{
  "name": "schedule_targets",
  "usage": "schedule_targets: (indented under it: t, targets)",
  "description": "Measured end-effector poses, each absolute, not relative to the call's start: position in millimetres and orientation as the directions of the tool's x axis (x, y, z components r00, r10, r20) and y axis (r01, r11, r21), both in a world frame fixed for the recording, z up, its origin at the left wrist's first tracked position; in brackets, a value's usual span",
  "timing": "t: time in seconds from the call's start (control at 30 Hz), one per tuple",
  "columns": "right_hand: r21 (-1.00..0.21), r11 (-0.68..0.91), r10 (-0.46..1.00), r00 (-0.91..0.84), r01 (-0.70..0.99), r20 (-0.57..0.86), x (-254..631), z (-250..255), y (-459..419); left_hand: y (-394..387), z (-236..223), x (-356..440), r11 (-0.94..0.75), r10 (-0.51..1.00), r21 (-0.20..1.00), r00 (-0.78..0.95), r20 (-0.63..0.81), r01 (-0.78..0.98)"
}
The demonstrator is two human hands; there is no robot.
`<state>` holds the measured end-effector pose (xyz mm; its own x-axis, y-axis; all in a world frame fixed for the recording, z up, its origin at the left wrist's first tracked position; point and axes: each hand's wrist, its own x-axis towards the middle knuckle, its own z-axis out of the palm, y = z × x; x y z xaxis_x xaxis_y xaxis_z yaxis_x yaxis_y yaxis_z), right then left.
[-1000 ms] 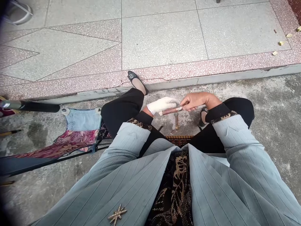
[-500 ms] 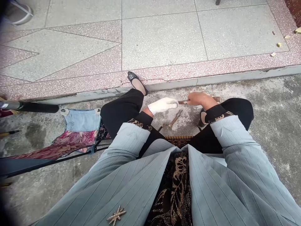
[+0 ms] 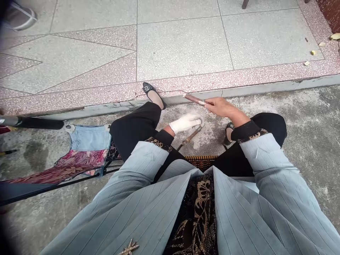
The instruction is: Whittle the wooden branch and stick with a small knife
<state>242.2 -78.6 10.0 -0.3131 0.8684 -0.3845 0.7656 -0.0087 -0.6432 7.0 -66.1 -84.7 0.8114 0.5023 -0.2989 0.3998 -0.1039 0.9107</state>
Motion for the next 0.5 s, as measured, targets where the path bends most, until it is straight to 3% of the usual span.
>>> schedule_targets:
  t: [0.13,0.2,0.3,0.37,0.43,0.5]
  targets:
    - [-0.237,0.087,0.856,-0.194,0.968,-0.479,230.5,-6.8,-76.1,-66.6,-73.6,4.0,-0.251,0.506,0.853,0.813,-0.288,0.458]
    - [-0.190,0.162,0.742,-0.246,0.968,-0.624,224.9,-10.8,-77.5,-64.0,-63.7,-1.3,-0.294,0.529,0.831,0.804,-0.271,0.473]
    - [-0.380,0.237,0.444,-0.448,0.894,-0.776,220.9,-7.5,-83.4,-61.4,-53.4,-9.2,-0.260,0.555,0.838,0.785,-0.276,0.479]
    - [-0.574,0.171,0.304,-0.597,0.801,-0.743,222.1,-0.8,-87.8,-61.9,-52.5,-12.3,-0.204,0.558,0.857,0.775,-0.295,0.473]
    - [-0.714,0.085,0.321,-0.697,0.695,-0.641,225.5,6.1,-91.1,-64.5,-56.0,-13.1,-0.135,0.577,0.882,0.760,-0.301,0.452]
    - [-0.798,0.040,0.449,-0.724,0.601,-0.523,229.6,10.7,-93.1,-68.7,-61.8,-12.2,-0.050,0.628,0.906,0.719,-0.298,0.419]
